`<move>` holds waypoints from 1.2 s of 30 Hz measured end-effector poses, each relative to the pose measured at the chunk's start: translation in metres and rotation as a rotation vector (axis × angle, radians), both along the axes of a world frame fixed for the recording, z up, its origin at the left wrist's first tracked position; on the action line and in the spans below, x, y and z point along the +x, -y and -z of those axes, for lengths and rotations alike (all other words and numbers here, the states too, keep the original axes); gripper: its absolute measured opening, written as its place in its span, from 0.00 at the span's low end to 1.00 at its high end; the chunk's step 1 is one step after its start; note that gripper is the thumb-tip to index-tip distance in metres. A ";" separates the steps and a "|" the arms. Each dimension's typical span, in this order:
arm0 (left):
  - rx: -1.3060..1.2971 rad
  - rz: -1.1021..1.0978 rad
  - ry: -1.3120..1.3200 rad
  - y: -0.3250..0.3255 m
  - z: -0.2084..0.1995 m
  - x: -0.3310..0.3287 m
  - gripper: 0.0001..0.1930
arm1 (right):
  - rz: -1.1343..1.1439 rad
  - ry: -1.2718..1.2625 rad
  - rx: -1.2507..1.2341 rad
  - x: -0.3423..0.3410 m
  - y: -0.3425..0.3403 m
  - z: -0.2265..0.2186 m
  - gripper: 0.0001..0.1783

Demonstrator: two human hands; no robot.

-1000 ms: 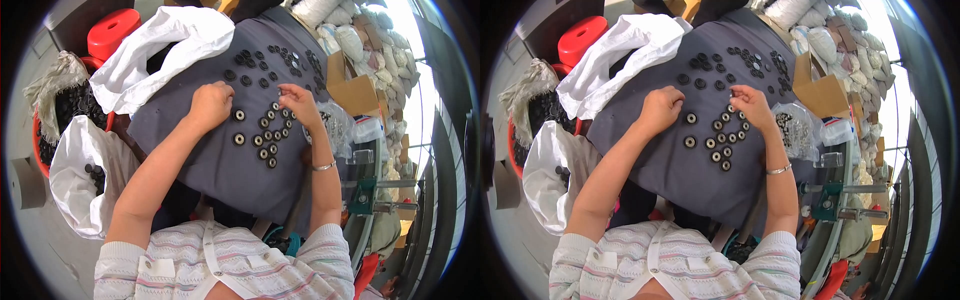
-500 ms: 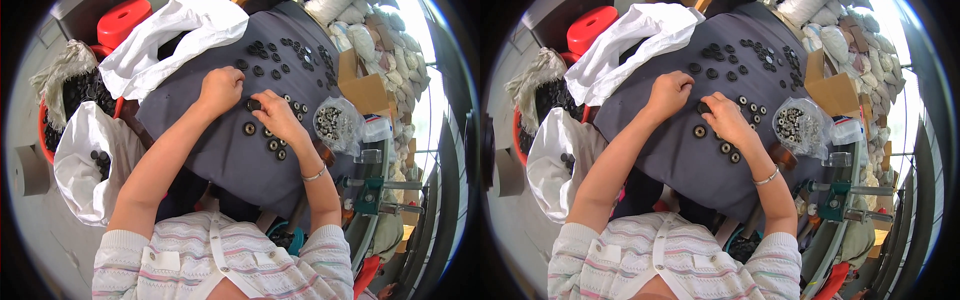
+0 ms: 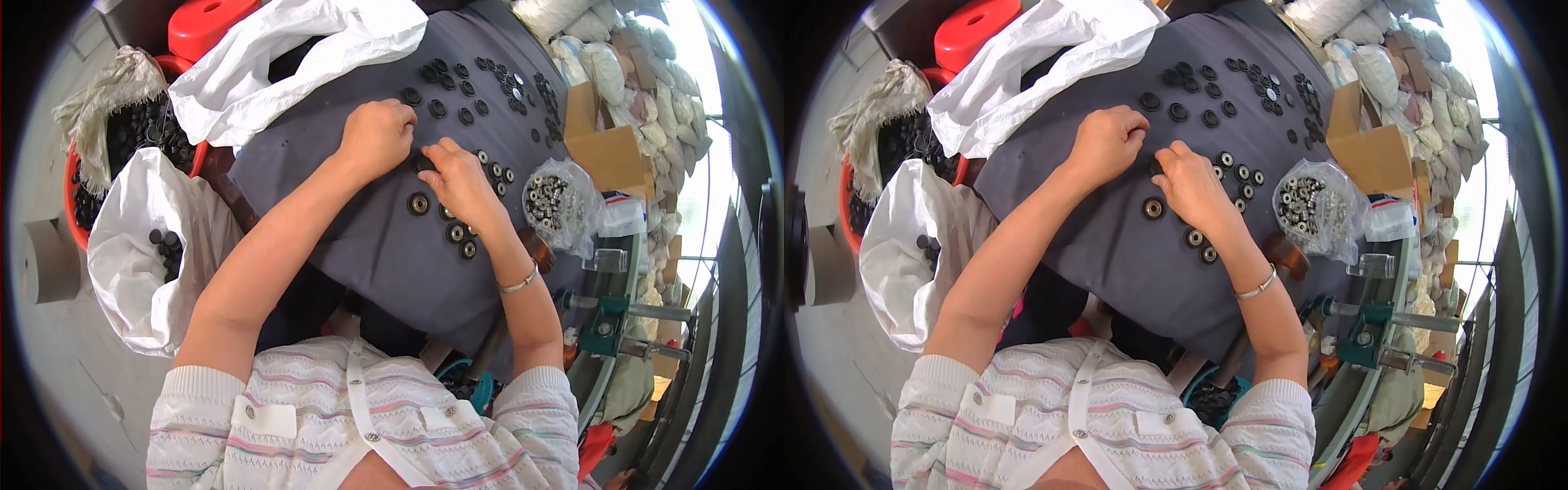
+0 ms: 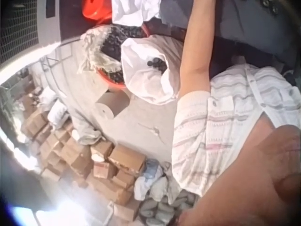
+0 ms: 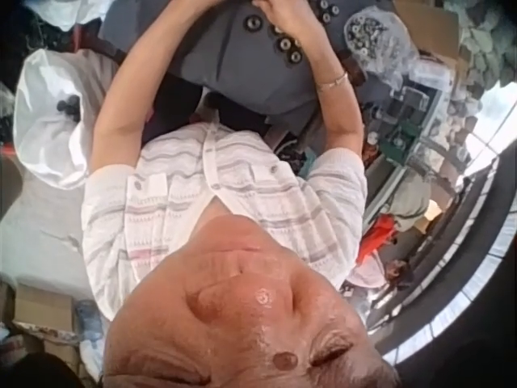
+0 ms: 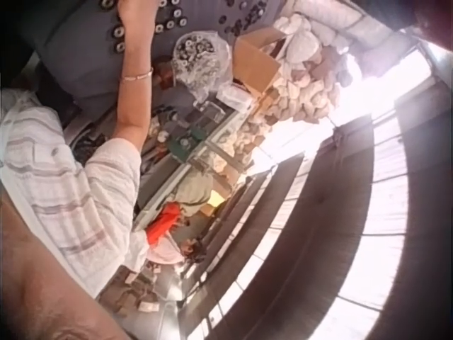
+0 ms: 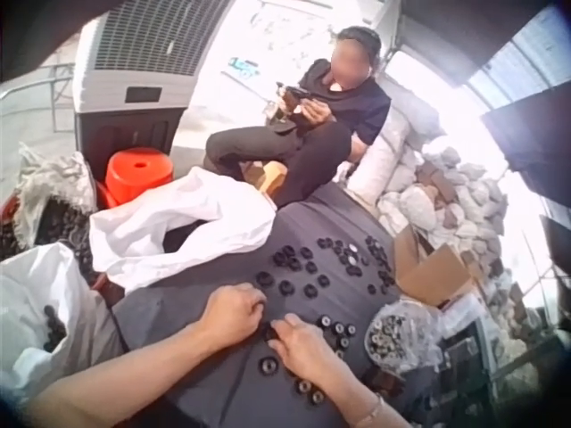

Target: The person inserts metal bearings into black rings, taps them into place with a mallet, and presses black caps onto the assemblies by hand.

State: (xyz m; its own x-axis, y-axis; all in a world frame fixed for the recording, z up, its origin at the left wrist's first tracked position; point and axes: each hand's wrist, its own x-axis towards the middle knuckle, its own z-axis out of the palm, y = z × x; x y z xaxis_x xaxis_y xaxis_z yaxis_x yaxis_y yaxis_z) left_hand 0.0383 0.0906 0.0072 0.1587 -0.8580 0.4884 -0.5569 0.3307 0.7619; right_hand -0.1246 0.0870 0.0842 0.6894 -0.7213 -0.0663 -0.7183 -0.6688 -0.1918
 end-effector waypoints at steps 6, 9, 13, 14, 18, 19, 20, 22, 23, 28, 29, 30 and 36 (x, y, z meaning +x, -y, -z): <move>0.009 0.022 0.022 0.004 0.005 -0.003 0.06 | 0.059 0.189 -0.155 -0.029 -0.011 -0.003 0.18; -0.005 0.022 -0.002 0.000 0.004 -0.001 0.06 | 0.314 0.306 -0.365 -0.076 -0.048 -0.027 0.16; 0.035 0.016 -0.008 0.002 0.003 0.005 0.07 | 0.746 -0.181 -0.431 -0.147 -0.120 -0.018 0.17; 0.023 0.010 0.000 0.001 0.002 0.003 0.07 | 0.858 -0.354 -0.367 -0.159 -0.138 -0.013 0.19; 0.001 0.085 -0.008 -0.001 -0.005 -0.004 0.07 | 0.944 -0.182 -0.178 -0.202 -0.165 0.016 0.19; 0.004 0.132 -0.037 -0.002 -0.006 -0.005 0.07 | 0.948 -0.178 -0.180 -0.207 -0.162 0.018 0.19; 0.000 0.135 -0.034 -0.003 -0.006 -0.005 0.07 | 1.052 0.228 0.013 -0.211 -0.160 0.020 0.16; -0.165 0.276 0.048 -0.004 -0.002 -0.004 0.08 | 1.200 0.792 0.331 -0.210 -0.154 0.015 0.12; -0.169 0.267 0.052 -0.004 -0.001 -0.004 0.08 | 1.189 0.795 0.331 -0.203 -0.154 0.014 0.12; -0.108 0.166 -0.026 0.002 0.004 -0.001 0.08 | 0.724 1.006 0.246 -0.129 -0.150 -0.020 0.30; -0.034 0.106 -0.059 0.003 0.004 -0.001 0.08 | 0.663 0.922 0.221 -0.113 -0.145 -0.029 0.33; -0.024 0.099 -0.074 0.003 0.004 0.002 0.08 | 0.596 0.840 0.203 -0.100 -0.137 -0.031 0.37; -0.053 0.089 -0.055 0.006 0.008 -0.002 0.07 | 0.209 0.467 -0.043 -0.065 -0.102 -0.027 0.35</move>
